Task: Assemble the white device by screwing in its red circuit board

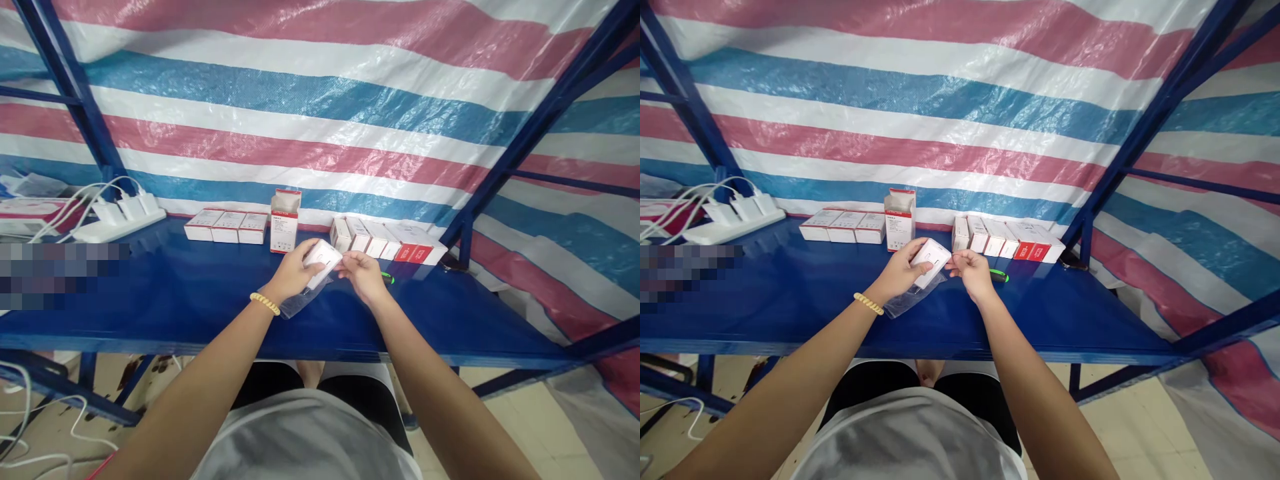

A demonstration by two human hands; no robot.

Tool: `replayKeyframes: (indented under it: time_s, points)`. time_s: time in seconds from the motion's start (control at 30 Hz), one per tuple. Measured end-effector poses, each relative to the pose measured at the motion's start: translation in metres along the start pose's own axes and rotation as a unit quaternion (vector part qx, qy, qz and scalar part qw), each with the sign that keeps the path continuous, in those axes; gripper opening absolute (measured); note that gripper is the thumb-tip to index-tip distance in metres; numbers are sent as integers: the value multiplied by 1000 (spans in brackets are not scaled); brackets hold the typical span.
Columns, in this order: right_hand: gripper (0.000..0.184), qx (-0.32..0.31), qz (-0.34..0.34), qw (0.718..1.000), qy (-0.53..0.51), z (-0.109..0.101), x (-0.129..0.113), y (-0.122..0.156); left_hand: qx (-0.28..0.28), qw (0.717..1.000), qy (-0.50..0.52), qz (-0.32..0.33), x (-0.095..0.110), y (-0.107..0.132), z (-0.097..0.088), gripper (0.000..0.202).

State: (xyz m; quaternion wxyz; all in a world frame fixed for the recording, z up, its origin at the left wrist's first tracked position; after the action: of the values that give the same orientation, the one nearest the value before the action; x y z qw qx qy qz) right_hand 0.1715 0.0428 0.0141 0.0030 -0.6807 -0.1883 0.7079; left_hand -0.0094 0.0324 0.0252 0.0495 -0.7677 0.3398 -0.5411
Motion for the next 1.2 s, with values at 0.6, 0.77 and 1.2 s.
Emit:
replayKeyframes:
  time_s: [0.6,0.77,1.2]
  points:
    - [24,-108,-53,981,-153,15,-12,19,-41,945,-295,136,18,13,10,59]
    - [24,-121,-36,980,-156,15,-12,19,-54,962,-243,107,19,13,12,66]
    - [23,-111,-8,986,-128,14,-9,20,-59,955,-270,103,15,13,13,61]
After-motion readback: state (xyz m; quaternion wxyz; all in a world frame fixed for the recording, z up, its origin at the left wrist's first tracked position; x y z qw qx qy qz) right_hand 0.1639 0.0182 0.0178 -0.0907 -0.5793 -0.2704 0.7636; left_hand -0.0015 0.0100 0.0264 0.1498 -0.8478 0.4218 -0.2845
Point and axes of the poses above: each hand's wrist, its own y-axis away from the middle knuckle, its own z-axis out of the palm, x = y × z, the point moved 3 cm from there along -y, towards the middle knuckle, and after that the axes turned 14 degrees about -x, right-handed, at the moved point
